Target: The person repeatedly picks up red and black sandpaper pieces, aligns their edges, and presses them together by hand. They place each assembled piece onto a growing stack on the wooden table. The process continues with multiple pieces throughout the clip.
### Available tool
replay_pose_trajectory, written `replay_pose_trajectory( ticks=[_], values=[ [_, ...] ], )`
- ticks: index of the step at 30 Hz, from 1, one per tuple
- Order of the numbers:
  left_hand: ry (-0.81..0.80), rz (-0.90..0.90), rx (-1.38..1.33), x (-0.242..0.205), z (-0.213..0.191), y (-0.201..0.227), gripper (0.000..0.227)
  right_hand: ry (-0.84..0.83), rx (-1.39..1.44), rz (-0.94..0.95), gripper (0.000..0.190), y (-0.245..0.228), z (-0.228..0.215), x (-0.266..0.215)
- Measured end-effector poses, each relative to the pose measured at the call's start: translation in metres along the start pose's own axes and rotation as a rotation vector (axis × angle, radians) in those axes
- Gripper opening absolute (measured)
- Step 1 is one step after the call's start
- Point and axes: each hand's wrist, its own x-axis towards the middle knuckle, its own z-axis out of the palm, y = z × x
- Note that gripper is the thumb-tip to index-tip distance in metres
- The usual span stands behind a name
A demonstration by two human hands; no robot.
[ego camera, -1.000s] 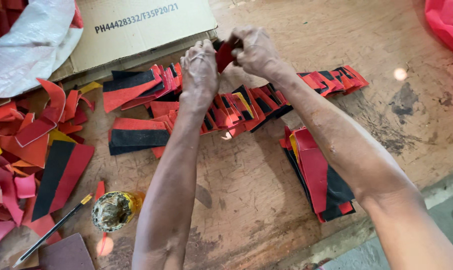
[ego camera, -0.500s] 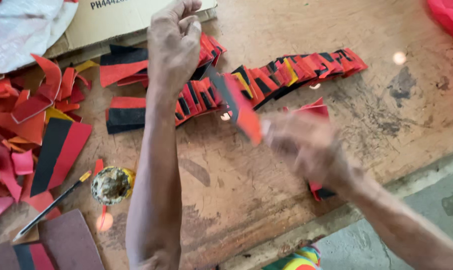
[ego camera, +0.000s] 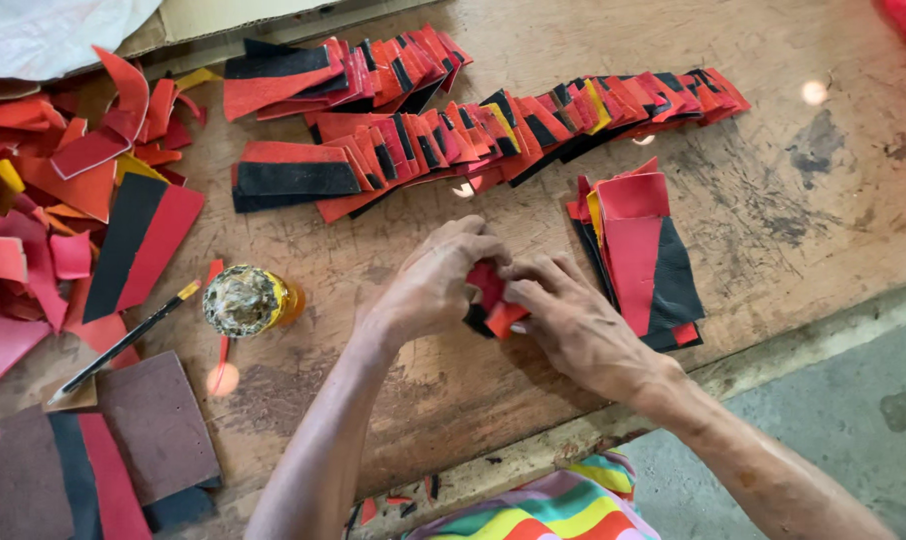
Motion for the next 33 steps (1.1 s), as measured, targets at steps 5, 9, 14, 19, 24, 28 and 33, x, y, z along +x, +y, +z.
replay_pose_trajectory(
  ticks=[5,9,14,19,24,28,33],
  values=[
    [0.104,-0.01,0.064,-0.009,0.014,0.008,0.051,-0.131,-0.004,-0.056,0.04,-0.01,-0.013,-0.035],
    [0.064,-0.146,0.219,-0.01,0.015,0.006,0.032,0.009,0.473,0.538,0.036,-0.02,-0.016,-0.056],
    [0.093,-0.262,0.104,-0.017,0.01,0.018,0.019,0.141,0.777,0.626,0.027,0.002,-0.027,-0.05],
    [-0.035,-0.269,-0.354,-0.029,0.004,0.012,0.029,0.087,0.865,0.664,0.032,0.017,-0.026,-0.037],
    [-0.145,-0.184,-0.737,-0.027,0.017,-0.012,0.033,0.086,0.822,0.582,0.025,0.024,-0.023,-0.025],
    [-0.175,-0.181,-0.933,-0.025,0.032,-0.03,0.038,0.07,0.846,0.589,0.024,0.023,-0.02,-0.019],
    [-0.175,-0.164,-0.962,-0.023,0.039,-0.036,0.04,0.065,0.861,0.532,0.023,0.023,-0.017,-0.014]
  ],
)
